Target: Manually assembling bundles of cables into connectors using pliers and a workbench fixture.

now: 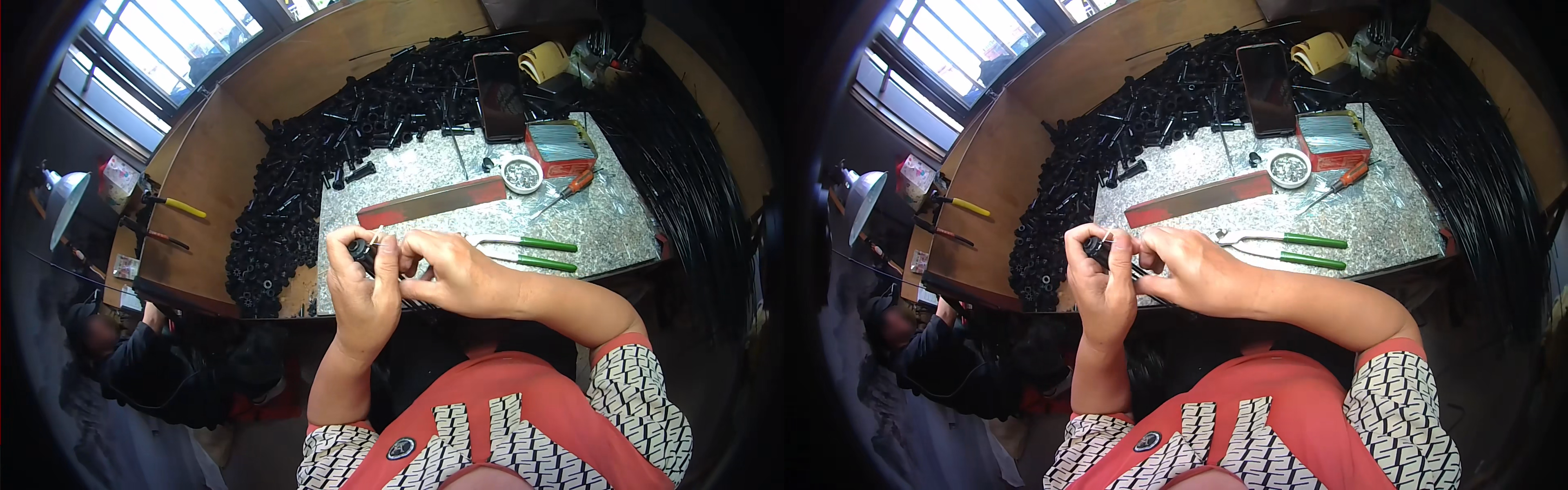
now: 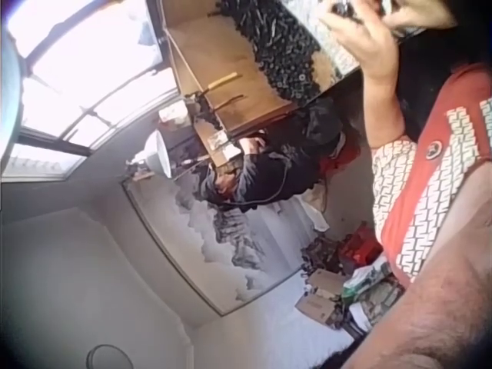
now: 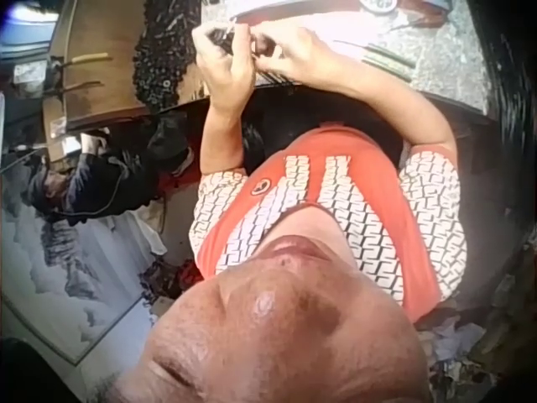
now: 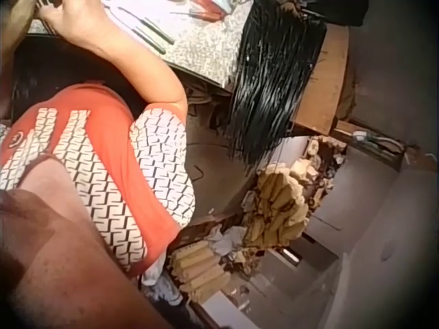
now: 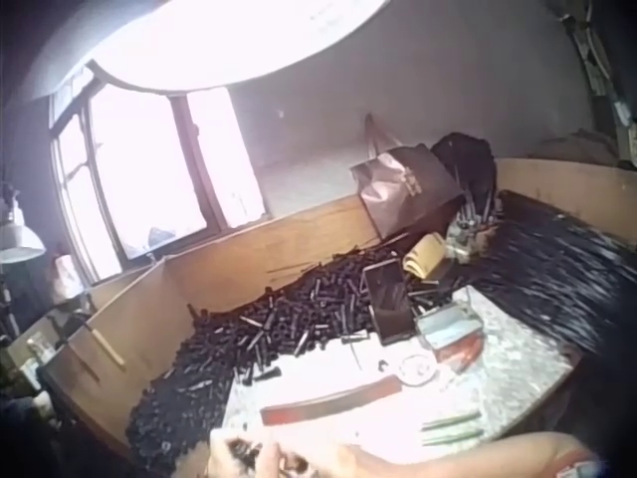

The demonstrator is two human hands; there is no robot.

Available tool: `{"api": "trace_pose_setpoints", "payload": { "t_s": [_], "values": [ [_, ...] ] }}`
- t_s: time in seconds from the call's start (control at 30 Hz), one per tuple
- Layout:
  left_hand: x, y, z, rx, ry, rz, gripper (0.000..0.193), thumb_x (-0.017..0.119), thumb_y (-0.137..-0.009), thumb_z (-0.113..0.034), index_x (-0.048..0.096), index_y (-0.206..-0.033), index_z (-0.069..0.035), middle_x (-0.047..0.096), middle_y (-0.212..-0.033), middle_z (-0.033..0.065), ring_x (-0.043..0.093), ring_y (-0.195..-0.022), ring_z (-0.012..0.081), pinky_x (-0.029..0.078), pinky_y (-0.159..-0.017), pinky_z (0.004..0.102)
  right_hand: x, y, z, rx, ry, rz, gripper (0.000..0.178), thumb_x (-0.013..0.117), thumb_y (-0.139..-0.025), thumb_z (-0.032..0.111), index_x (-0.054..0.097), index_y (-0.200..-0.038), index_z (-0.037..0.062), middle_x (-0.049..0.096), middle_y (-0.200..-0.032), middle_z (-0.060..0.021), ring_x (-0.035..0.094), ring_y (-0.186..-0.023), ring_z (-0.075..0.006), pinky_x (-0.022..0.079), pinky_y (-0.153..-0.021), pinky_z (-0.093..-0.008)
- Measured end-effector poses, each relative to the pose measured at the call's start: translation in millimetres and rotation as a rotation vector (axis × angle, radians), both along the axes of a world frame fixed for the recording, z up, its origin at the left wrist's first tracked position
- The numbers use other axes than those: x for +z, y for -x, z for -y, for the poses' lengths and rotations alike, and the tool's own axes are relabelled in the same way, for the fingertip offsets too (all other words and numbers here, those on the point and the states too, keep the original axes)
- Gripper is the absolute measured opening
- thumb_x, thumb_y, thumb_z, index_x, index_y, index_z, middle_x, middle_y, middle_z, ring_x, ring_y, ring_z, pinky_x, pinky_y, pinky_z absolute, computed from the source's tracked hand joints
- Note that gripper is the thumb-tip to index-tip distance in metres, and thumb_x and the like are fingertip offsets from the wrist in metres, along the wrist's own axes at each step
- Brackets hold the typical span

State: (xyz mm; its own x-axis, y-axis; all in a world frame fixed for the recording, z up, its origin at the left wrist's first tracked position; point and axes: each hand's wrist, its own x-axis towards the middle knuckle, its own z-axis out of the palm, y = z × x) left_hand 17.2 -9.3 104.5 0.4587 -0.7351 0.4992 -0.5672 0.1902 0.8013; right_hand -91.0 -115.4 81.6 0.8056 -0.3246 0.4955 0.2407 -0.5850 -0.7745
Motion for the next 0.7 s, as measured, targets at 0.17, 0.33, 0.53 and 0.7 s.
{"api": "trace_pose_setpoints", "payload": {
  "t_s": [0.17, 0.33, 0.53, 0.7],
  "values": [
    [-7.2, -0.9, 3.1, -0.035, 0.057, -0.063, 0.013, 0.049, -0.095, -0.001, 0.038, -0.100, -0.002, 0.058, -0.077, 0.0091, 0.057, -0.071, 0.0092, 0.047, -0.067, 0.0218, -19.9, 20.2, 4.6, 0.029, -0.047, -0.069, 0.031, 0.071, -0.080, 0.012, 0.050, -0.100, -0.0005, 0.058, -0.089, -0.0119, 0.061, -0.080, -0.0221, 0.054, -0.064, -0.0321],
    [-11.8, 0.4, 4.9, -0.093, 0.191, -0.260, 0.020, 0.049, -0.094, -0.001, 0.036, -0.108, -0.002, 0.053, -0.075, 0.0063, 0.058, -0.067, 0.0124, 0.050, -0.068, 0.0265, -22.9, 40.5, 13.6, -0.070, -0.029, -0.139, 0.028, 0.070, -0.081, 0.011, 0.052, -0.099, -0.0006, 0.058, -0.090, -0.0122, 0.062, -0.082, -0.0226, 0.054, -0.066, -0.0308],
    [-16.2, -4.4, 1.5, -0.272, 0.148, -0.458, 0.021, 0.053, -0.095, -0.006, 0.038, -0.109, -0.002, 0.054, -0.086, 0.0065, 0.058, -0.073, 0.0128, 0.049, -0.064, 0.0256, -36.1, 84.2, 38.0, -0.322, 0.384, -0.220, 0.029, 0.071, -0.078, 0.011, 0.051, -0.095, -0.0016, 0.055, -0.093, -0.0158, 0.057, -0.085, -0.0334, 0.047, -0.072, -0.0386],
    [-20.0, -6.4, -3.9, -0.253, 0.090, -0.397, 0.011, 0.050, -0.097, -0.012, 0.042, -0.095, -0.003, 0.056, -0.098, 0.0141, 0.058, -0.082, 0.0150, 0.051, -0.069, 0.0267, -49.9, 113.6, 49.8, -0.430, 0.548, -0.481, 0.031, 0.072, -0.076, 0.014, 0.051, -0.092, -0.0010, 0.053, -0.097, -0.0168, 0.053, -0.092, -0.0358, 0.045, -0.077, -0.0409]
  ]
}}
